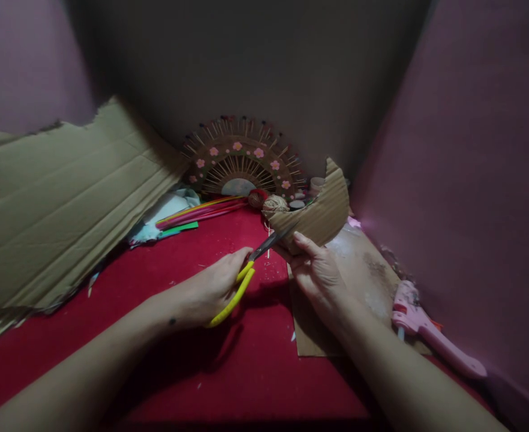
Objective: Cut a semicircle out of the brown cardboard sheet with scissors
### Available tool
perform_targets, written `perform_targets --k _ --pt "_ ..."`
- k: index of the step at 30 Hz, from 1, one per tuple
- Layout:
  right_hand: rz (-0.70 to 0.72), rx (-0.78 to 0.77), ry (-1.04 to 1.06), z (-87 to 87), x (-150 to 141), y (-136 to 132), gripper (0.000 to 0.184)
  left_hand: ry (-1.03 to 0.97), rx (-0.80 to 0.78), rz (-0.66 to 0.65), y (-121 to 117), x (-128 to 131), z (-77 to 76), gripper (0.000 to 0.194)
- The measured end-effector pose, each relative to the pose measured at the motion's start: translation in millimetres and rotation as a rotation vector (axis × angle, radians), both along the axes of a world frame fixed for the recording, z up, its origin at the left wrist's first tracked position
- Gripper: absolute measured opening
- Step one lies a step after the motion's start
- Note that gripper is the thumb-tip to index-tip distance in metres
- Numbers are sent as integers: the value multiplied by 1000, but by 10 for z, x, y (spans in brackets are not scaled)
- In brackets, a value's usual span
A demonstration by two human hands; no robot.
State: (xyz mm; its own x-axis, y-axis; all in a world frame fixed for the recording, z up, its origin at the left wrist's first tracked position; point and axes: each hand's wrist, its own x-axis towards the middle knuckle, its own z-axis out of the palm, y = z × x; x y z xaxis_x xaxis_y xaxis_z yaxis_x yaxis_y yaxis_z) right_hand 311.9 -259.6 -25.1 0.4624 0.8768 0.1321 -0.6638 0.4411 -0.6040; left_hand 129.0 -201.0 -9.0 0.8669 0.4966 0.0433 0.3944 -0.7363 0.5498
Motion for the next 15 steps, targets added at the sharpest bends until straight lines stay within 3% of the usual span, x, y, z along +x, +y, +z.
perform_targets --k 8,15 --pt "8 -3 -23 -28 -7 7 36 -19 36 16 -37 45 32 27" --pt "9 -13 -13 -61 -38 16 35 252 218 218 -84 90 37 33"
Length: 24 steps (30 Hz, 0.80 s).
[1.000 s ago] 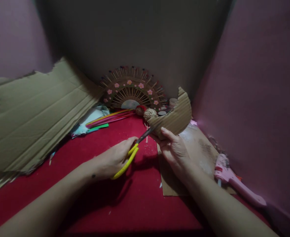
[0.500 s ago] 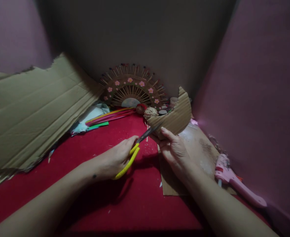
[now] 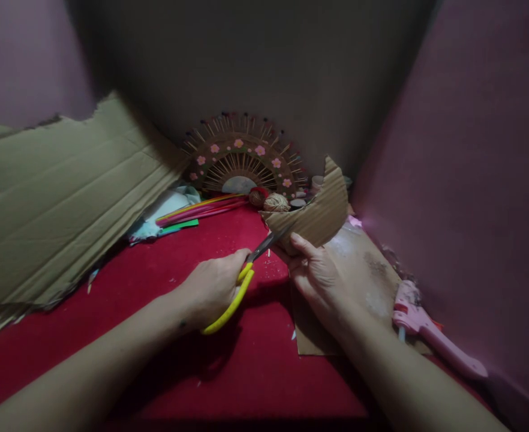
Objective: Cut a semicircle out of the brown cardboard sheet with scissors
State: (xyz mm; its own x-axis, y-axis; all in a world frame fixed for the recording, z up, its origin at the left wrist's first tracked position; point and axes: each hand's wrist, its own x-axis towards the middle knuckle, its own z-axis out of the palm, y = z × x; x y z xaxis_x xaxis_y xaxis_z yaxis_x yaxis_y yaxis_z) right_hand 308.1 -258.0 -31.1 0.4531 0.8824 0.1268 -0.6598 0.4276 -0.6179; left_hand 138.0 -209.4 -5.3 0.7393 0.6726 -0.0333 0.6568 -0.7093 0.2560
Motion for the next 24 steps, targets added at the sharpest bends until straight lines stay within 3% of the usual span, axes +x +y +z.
perform_targets --k 10,24 --pt "9 -14 -13 1 -24 -4 37 252 266 18 -10 23 12 34" --pt "23 -33 69 -59 -25 20 35 335 308 6 -64 14 33 27"
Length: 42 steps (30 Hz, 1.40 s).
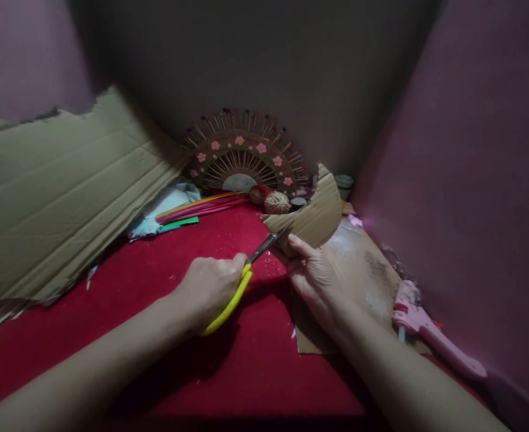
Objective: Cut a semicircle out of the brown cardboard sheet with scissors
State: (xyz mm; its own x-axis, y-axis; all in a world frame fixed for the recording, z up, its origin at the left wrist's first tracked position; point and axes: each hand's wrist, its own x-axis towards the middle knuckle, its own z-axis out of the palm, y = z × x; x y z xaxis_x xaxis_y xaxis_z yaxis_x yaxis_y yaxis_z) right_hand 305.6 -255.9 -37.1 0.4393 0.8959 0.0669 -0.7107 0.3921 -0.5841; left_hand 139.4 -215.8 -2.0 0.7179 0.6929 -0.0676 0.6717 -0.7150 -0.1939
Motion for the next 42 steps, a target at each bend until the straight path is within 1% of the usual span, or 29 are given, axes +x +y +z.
perform_targets --k 5,10,12,14,17,20,23,27,30,33,39,42 --pt "-13 -40 73 21 -10 1 27 3 -24 -7 -15 20 2 30" --pt "-27 -159 181 149 27 -23 17 8 -56 -18 -25 14 10 27" --pt "-51 -170 223 179 52 -27 17 -3 -64 -16 -22 3 6 25" --pt "-80 -133 205 182 61 -28 21 -53 -95 -18 -19 -7 -4 24" --pt "-115 -73 120 160 30 -33 27 -165 -178 -55 -22 -16 -23 21" --pt "-102 -76 66 138 -24 -40 27 -237 -214 -62 -32 -10 -29 21" --pt "-96 -100 64 123 -55 -45 28 -196 -185 -28 -39 7 -16 24" --pt "-89 -111 91 113 -68 -57 30 -73 -80 12 -38 19 6 28" --pt "-47 -130 122 107 -75 -57 30 -34 -32 -14 -39 6 5 26" --pt "-70 -168 174 95 -73 -38 31 -9 -6 -34 -44 -9 -4 26" --pt "-75 -176 189 66 -69 -5 31 4 -44 -28 -38 -34 -1 24" --pt "-52 -166 160 38 -91 -5 33 -84 -113 -44 -14 -42 -7 19"
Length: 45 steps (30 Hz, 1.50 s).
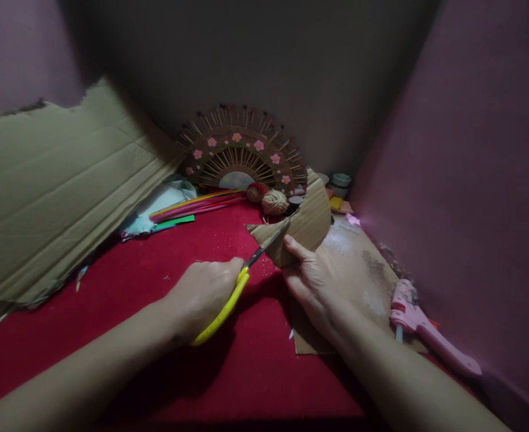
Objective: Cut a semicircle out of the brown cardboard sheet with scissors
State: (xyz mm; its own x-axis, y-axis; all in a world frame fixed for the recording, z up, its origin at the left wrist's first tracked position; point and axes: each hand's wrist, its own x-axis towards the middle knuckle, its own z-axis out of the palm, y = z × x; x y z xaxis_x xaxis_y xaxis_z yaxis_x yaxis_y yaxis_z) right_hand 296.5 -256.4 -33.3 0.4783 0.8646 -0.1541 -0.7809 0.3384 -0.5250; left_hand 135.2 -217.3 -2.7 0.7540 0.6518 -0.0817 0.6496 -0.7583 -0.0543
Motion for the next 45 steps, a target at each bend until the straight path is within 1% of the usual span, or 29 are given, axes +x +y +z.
perform_targets --k 3,8,11,18,21,23,25,30,35,39,41,45 --pt "27 21 -16 -32 -29 -2 36 -74 -40 4 16 14 -8 18" --pt "18 38 -37 -49 -48 -8 37 44 49 38 -10 39 14 21" --pt "13 21 -45 -47 -49 -12 37 52 70 24 -39 23 31 22" --pt "27 -8 -64 -47 -41 -2 33 10 38 -13 -4 -15 37 18" --pt "33 -8 -35 -50 -34 4 32 -22 -35 -49 16 -23 27 12" --pt "34 3 -21 -54 -34 6 33 -49 -92 -52 12 -28 16 14" --pt "25 25 -34 -59 -38 3 34 -70 -117 -50 -3 -32 7 15" --pt "12 50 -134 -80 -48 -10 30 -61 -82 -43 -55 -26 20 13" --pt "-4 61 -196 -89 -39 -10 36 -68 -61 -31 -74 -38 29 14" --pt "-15 80 -216 -98 -45 -7 38 -154 -122 -45 -73 -51 3 14" --pt "-7 73 -237 -108 -65 -10 39 -180 -137 -41 -71 -44 1 15" --pt "43 66 -250 -130 -123 -29 40 -128 -102 -20 -70 -20 24 16"
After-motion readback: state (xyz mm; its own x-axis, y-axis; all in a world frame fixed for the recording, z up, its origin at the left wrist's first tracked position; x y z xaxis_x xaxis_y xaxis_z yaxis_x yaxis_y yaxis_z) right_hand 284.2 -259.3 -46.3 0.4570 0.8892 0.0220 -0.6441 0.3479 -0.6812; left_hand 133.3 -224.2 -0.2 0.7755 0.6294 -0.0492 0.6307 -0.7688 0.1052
